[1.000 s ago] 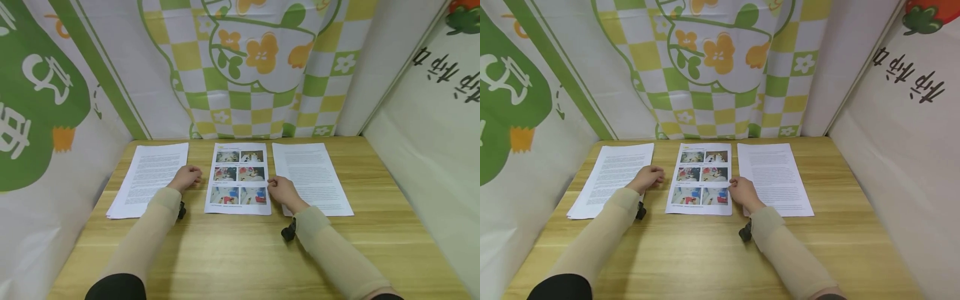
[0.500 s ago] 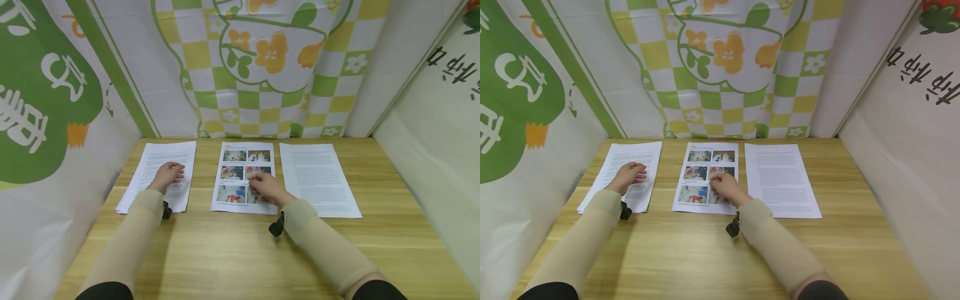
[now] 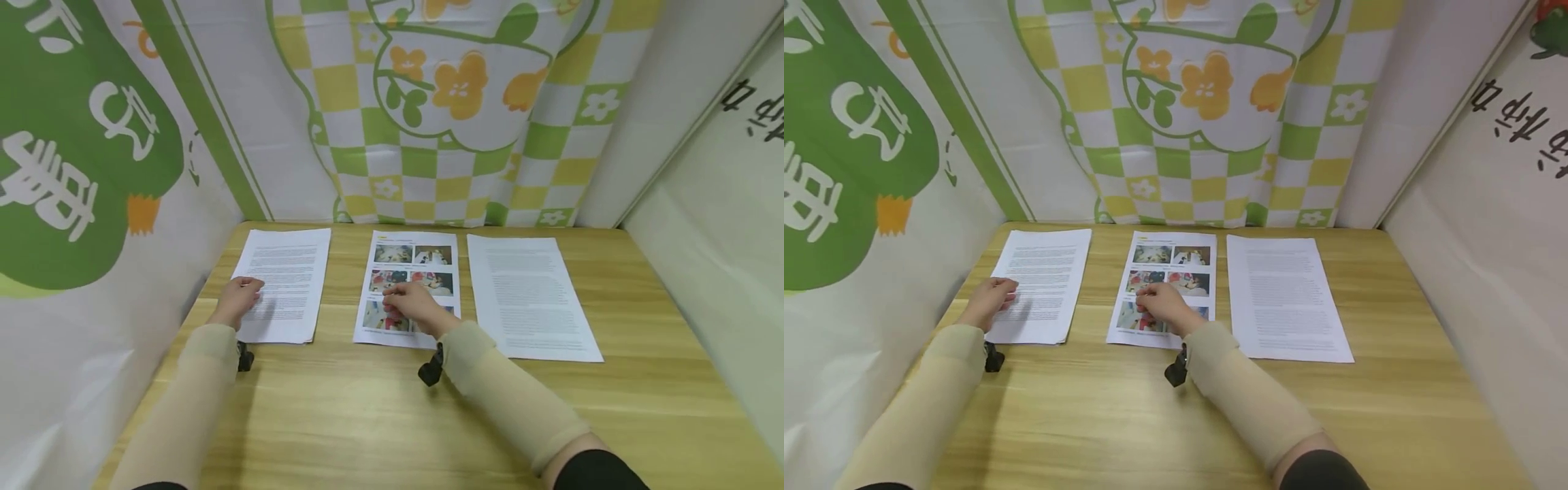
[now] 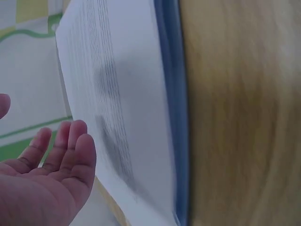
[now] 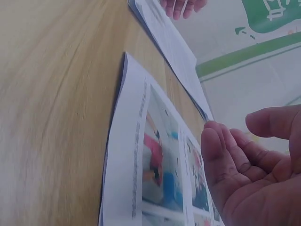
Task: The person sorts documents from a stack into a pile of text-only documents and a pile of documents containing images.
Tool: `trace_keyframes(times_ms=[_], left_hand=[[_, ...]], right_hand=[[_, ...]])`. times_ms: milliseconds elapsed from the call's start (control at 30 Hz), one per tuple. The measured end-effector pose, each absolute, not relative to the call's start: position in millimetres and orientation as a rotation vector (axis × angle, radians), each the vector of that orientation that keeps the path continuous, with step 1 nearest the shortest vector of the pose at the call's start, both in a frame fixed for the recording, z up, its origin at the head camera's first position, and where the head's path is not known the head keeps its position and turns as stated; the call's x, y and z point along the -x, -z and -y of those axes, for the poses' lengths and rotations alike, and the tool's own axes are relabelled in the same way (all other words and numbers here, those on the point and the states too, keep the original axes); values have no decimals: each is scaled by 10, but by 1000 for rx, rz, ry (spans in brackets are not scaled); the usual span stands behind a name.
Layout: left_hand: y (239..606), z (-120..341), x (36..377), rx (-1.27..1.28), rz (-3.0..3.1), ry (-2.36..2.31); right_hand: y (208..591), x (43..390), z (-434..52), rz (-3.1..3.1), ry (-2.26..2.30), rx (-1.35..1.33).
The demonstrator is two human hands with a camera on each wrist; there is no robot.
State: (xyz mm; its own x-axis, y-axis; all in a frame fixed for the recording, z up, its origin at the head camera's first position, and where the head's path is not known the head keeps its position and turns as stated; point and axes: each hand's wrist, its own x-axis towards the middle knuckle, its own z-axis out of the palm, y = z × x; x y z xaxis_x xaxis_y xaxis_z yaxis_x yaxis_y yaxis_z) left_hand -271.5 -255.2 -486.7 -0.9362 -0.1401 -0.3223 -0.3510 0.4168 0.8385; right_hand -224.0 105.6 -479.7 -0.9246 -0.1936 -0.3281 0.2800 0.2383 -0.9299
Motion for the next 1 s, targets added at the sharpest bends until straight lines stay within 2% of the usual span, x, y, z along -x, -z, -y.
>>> trace_keyframes(times_ms=[400, 667, 1000], left_hand=[[4917, 2926, 2648, 723, -2563, -1597], [4900, 3044, 2621, 739, -2536, -1619], [4871, 3066, 2586, 723, -2569, -1493]], right_hand=[[4886, 2211, -489, -1982, 1827, -84], [4932, 2225, -149, -1870, 1858, -99], [4950, 2238, 30, -1672, 1943, -200]])
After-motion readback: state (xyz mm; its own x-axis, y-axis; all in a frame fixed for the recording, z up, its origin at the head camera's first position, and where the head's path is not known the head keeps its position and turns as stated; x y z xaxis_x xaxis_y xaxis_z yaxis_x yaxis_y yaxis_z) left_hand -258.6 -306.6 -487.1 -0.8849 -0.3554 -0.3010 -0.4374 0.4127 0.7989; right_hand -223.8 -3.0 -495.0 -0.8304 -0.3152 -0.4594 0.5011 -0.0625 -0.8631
